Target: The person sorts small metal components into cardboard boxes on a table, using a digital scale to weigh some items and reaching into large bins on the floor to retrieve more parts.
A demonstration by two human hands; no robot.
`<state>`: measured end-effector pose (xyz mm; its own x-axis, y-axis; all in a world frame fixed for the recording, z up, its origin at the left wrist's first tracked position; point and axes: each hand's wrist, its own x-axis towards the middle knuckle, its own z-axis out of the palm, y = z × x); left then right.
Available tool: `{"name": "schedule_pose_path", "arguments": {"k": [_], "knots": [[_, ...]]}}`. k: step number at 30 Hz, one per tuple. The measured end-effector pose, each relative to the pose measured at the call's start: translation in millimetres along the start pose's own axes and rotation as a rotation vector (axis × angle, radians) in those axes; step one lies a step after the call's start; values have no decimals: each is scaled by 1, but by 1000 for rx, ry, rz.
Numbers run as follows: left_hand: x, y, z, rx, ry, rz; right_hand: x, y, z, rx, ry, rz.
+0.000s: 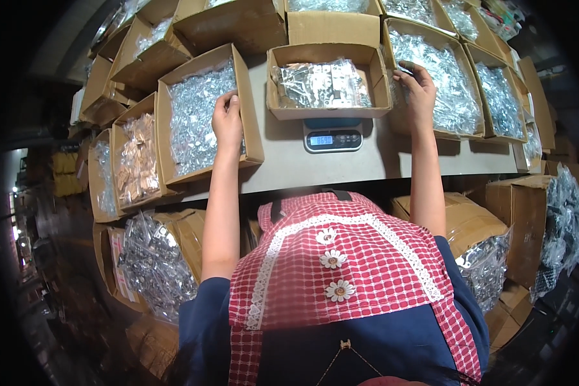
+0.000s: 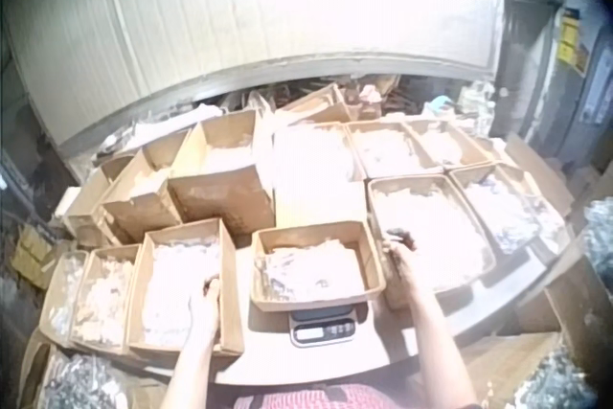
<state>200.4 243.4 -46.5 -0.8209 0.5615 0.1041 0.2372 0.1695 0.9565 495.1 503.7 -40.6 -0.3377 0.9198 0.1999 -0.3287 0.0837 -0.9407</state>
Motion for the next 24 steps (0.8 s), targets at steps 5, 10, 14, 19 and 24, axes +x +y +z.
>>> {"name": "schedule_pose_path", "arguments": {"k": [5,10,14,19,24], "knots": [[4,-2,3,-107,20,-20,4,1,0,17,-2,-21],[3,4,6,-164,45,-20,8,7,-3,23,-4,-20],[1,5,3,-65,114,49,8,11,-2,47,-18,-16],[-10,36,16,275,146,365,12,19,-7,51,25,-53],[-15,39,50,432,-97,372,7,11,13,-1084,107,-400]]}}
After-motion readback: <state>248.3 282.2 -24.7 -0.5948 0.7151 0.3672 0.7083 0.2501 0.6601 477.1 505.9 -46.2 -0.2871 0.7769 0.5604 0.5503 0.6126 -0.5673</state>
